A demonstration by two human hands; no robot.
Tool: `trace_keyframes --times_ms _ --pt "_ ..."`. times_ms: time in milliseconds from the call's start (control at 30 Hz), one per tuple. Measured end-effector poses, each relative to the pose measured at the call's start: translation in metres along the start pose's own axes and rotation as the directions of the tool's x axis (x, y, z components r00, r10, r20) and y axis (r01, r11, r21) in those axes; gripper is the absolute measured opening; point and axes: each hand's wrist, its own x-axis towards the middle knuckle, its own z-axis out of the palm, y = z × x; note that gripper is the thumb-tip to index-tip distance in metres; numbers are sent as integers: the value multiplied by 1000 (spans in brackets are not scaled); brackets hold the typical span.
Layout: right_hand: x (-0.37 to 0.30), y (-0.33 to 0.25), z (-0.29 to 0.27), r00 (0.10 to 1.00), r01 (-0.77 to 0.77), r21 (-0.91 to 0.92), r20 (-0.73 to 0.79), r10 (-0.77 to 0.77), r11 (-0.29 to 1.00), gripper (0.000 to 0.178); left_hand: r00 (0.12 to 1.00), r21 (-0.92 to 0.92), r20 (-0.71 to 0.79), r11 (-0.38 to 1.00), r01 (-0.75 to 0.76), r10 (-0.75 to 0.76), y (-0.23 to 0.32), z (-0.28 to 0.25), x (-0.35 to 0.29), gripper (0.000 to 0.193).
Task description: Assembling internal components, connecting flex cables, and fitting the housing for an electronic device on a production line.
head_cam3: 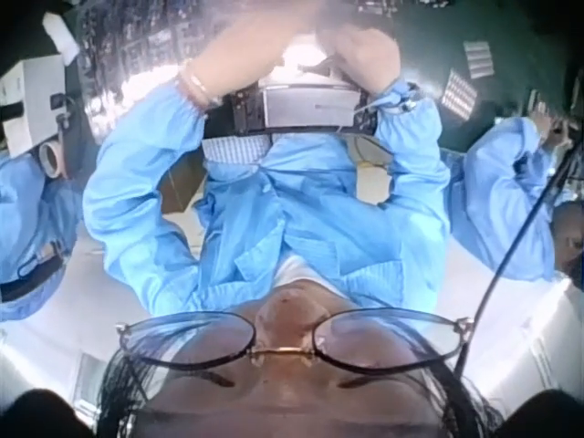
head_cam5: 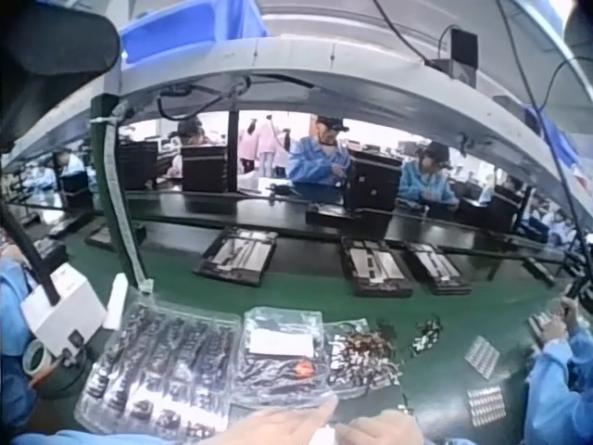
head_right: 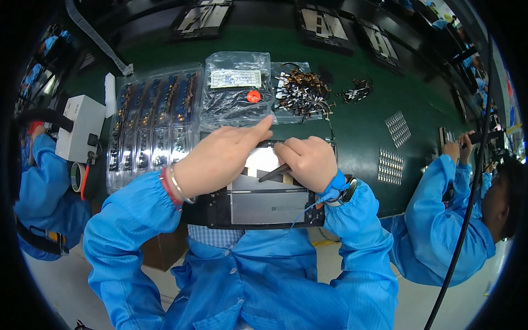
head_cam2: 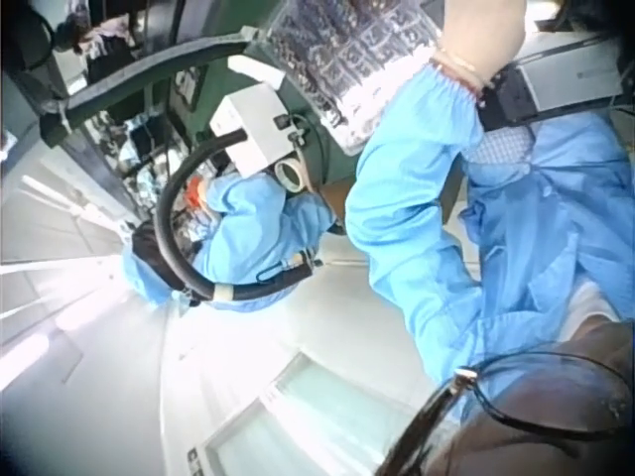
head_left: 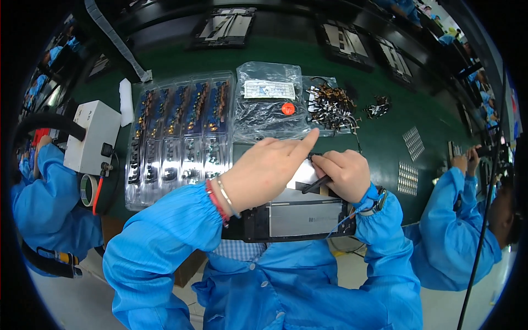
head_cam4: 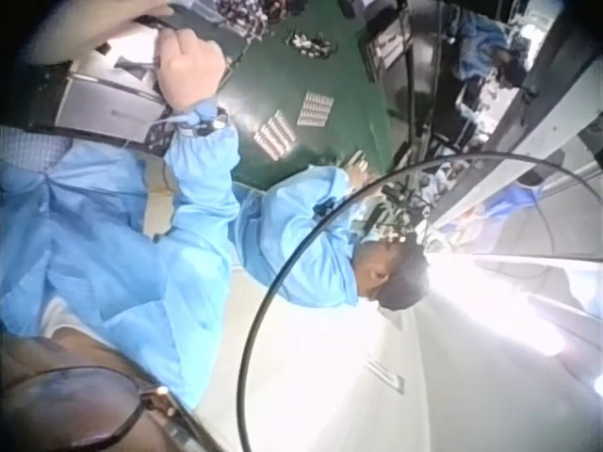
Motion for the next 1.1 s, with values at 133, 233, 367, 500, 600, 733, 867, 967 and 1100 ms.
trace_keyframes --times_ms 133,233,367,500,600,733,867,967,1100 --pt "-4 4 2 999 -9 -14 39 10 1000 15 996 -51 83 998 -38 42 -9 15 11 72" --pt "-3 -3 -13 991 -89 27 106 86 996 16 988 -2 151 999 -34 34 -10 18 7 72" --pt "-30 14 -35 853 -511 219 12 522 831 21 989 60 146 997 -47 38 -4 15 2 71" --pt "-55 13 -37 784 -620 114 57 618 776 22 964 113 267 993 -18 -13 0 11 5 67" --pt "-63 10 -34 797 -600 151 26 603 786 22 966 154 258 987 -38 -3 1 14 0 62" --pt "-67 15 -31 800 -578 295 18 600 761 20 972 185 236 982 -42 -3 2 16 -4 57" --pt "-61 14 -35 721 -639 484 107 684 598 21 970 203 245 978 -41 -10 4 17 -2 58" --pt "-53 22 -29 699 -651 506 109 707 566 21 972 256 234 963 -80 18 5 17 3 56" --pt "-58 27 -30 692 -701 314 84 717 640 37 956 406 243 878 -254 164 11 12 15 39"
